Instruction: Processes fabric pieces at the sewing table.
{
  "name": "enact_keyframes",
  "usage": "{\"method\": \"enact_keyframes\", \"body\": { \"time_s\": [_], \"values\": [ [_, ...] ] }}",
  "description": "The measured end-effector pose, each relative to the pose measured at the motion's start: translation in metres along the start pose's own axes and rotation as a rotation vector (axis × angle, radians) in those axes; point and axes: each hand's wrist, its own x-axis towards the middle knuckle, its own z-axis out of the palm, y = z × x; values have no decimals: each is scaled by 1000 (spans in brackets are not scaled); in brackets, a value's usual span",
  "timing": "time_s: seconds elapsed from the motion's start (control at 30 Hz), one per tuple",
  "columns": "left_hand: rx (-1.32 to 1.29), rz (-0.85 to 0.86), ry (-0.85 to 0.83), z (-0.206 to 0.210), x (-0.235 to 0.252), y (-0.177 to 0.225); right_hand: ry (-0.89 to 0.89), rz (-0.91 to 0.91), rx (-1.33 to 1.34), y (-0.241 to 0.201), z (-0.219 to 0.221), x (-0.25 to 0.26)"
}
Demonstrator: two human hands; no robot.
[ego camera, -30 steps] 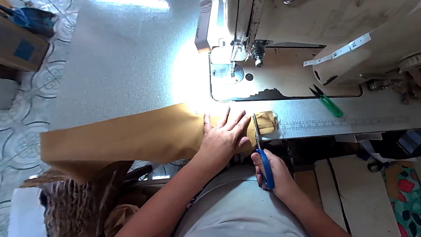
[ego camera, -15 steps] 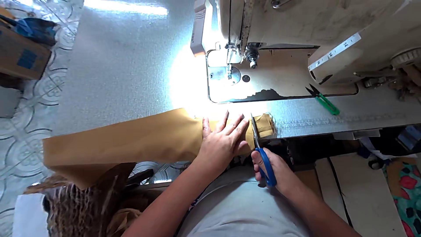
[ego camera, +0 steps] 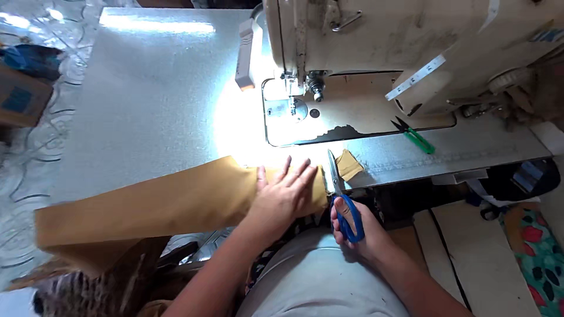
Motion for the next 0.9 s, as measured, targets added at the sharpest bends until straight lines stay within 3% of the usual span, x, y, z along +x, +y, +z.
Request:
{"method": "enact_keyframes", "body": {
  "time_s": [0.13,0.2,0.27,0.33,0.4,0.5,0.6,0.7,0.83,0.9],
  "values": [
    [72,-114,69,-21,18,-44,166,-252,481,24,-3,-12],
    [222,-177,109,-39,31,-68,214,-361,491,20,-20,-20],
    [303,-87,191,-61,40,-87,294,-441,361,0,-52,-28],
    [276,94,217,-70,44,-107,550,-421,106,-34,-94,-40],
    [183,229,150,-69,45,-132,824,-276,-249,-68,-142,-53],
    [99,181,143,-48,36,-155,1051,-9,-754,-103,-201,-58],
    [116,47,146,-37,26,-129,1151,127,-1010,-123,-229,-44],
    [132,-7,153,-24,22,-86,1169,135,-1197,-139,-238,-25],
    [107,-70,142,-3,28,-45,1144,-206,-1295,-136,-230,-19],
    [120,-96,172,2,33,-33,947,-379,-1314,-125,-189,-29]
  ]
}}
